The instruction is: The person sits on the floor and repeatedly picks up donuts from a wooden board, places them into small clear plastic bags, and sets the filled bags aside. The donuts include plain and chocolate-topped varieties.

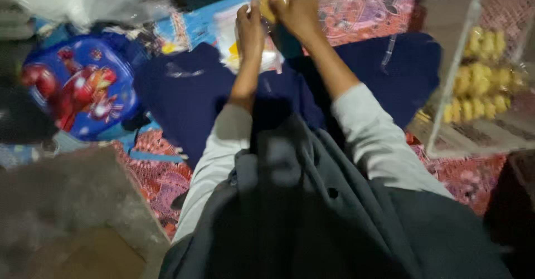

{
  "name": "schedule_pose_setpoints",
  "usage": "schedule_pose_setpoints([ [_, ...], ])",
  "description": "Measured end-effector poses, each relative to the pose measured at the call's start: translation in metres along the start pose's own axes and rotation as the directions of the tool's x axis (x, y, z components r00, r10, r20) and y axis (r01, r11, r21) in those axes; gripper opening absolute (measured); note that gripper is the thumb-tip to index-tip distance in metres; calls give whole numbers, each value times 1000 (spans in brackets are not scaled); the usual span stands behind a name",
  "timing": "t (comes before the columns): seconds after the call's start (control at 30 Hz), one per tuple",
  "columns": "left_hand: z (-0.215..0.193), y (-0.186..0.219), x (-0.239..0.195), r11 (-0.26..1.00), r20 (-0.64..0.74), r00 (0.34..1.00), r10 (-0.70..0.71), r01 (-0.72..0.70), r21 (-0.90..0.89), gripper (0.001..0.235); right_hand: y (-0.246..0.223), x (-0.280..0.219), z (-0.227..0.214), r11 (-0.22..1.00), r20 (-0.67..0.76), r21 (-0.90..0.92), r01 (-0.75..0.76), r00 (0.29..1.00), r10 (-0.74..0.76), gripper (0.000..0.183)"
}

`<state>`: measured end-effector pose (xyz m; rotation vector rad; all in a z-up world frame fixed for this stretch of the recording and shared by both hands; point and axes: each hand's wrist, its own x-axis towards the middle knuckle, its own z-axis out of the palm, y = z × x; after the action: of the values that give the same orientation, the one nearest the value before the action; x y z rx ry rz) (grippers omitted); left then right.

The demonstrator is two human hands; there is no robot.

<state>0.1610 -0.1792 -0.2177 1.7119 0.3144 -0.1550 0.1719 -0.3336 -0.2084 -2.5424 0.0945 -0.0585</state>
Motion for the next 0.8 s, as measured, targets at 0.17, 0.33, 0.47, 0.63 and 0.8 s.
schedule_pose_setpoints([
  [0.17,48,-20,-4,979,44,981,191,-194,66,52,38,14,-7,834,263,463,-299,945,192,85],
  [0.33,84,43,-84,983,118,977,179,-183,28,42,85,-14,-99,544,526,726,-421,849,-45,73],
  [0.47,79,87,-81,875,349,849,397,-465,136,43,165,-71,-253,206,458,832,-515,847,269,40],
  [0.63,-24,51,-18,694,136,963,231,-261,671,38,296,-136,-335,356,192,721,-594,665,721,44],
  [0.8,-62,-2,-9,582,168,956,241,-280,763,26,372,-154,-332,521,46,349,-779,569,821,47],
])
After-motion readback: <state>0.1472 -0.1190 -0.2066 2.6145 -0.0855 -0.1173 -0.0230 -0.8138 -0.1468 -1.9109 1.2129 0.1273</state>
